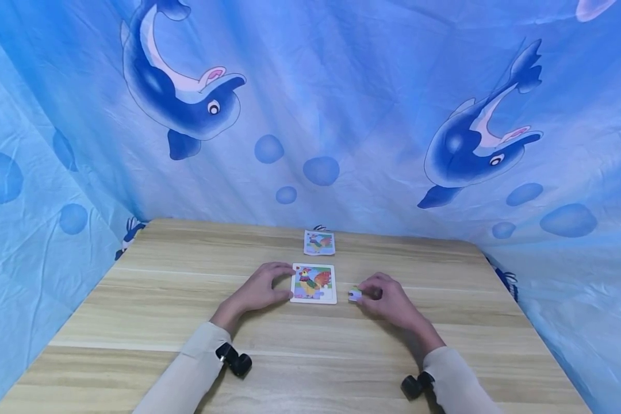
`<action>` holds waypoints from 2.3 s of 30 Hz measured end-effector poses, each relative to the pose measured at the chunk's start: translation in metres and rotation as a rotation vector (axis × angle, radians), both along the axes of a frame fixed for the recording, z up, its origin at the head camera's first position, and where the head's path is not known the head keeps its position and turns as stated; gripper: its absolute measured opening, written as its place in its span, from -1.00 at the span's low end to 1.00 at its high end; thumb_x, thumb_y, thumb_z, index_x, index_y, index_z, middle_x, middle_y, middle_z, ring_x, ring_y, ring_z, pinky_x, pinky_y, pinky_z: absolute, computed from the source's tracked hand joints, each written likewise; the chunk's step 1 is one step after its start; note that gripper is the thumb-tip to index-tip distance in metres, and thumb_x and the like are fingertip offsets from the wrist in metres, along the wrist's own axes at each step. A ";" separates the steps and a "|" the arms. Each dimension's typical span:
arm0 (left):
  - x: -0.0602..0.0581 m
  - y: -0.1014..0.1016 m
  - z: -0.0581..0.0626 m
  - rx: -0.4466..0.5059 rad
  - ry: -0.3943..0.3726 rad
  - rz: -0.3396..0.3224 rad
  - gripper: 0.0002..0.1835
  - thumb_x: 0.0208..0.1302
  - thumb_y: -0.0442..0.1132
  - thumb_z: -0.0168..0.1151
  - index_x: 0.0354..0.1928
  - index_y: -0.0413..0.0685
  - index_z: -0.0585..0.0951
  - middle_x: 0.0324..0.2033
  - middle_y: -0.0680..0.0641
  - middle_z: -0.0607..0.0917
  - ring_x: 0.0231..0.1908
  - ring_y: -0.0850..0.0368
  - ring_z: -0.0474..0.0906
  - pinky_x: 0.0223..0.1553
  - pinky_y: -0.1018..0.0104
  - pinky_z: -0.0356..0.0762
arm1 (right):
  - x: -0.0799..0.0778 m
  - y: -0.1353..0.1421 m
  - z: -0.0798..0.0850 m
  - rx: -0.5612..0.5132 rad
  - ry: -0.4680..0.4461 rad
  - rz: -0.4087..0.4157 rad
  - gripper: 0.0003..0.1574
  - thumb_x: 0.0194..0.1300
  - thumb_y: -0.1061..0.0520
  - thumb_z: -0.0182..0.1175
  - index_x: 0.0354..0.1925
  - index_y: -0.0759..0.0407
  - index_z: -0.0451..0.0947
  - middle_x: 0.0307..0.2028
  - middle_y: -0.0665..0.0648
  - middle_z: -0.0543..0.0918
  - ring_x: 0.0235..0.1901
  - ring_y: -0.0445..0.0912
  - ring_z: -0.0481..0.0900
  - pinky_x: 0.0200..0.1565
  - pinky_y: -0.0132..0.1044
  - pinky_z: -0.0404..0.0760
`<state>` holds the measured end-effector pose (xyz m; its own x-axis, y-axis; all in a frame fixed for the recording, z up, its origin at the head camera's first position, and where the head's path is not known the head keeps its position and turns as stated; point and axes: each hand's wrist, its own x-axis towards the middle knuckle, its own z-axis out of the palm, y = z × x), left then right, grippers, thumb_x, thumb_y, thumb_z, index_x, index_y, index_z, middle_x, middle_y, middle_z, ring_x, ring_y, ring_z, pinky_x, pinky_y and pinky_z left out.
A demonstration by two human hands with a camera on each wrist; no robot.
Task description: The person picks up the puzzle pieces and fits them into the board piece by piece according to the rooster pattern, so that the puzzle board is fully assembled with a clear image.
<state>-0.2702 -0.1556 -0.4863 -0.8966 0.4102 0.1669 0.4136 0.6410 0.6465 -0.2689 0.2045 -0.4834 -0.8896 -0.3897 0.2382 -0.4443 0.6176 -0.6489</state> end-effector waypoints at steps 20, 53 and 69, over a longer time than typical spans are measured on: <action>-0.001 -0.001 0.000 -0.006 0.018 -0.010 -0.38 0.24 -0.10 0.40 0.34 -0.10 0.58 0.42 -0.20 0.50 0.48 -0.29 0.29 0.50 -0.33 0.21 | -0.009 -0.052 -0.002 -0.004 -0.031 0.065 -0.70 0.17 0.07 0.52 -0.09 0.05 0.78 -0.14 -0.03 0.67 -0.15 -0.18 0.55 -0.12 -0.39 0.60; -0.001 0.000 0.000 -0.003 0.007 -0.001 -0.39 0.24 -0.09 0.41 0.34 -0.06 0.59 0.42 -0.18 0.50 0.48 -0.28 0.29 0.50 -0.31 0.22 | -0.008 -0.067 0.002 0.000 -0.067 0.036 -0.70 0.21 0.13 0.48 -0.06 0.05 0.78 -0.15 -0.01 0.65 -0.17 -0.16 0.55 -0.12 -0.38 0.59; 0.000 0.001 0.000 0.001 0.009 -0.013 -0.41 0.27 -0.09 0.40 0.34 -0.07 0.58 0.43 -0.19 0.48 0.48 -0.29 0.28 0.49 -0.33 0.22 | -0.007 -0.069 -0.002 0.008 -0.051 0.047 -0.83 0.24 0.13 0.47 -0.16 0.01 0.80 -0.17 -0.02 0.65 -0.14 -0.16 0.51 -0.11 -0.36 0.55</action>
<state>-0.2702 -0.1542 -0.4864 -0.8897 0.4213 0.1756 0.4276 0.6348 0.6435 -0.2760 0.1359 -0.4858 -0.8812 -0.4328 0.1900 -0.4394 0.6020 -0.6667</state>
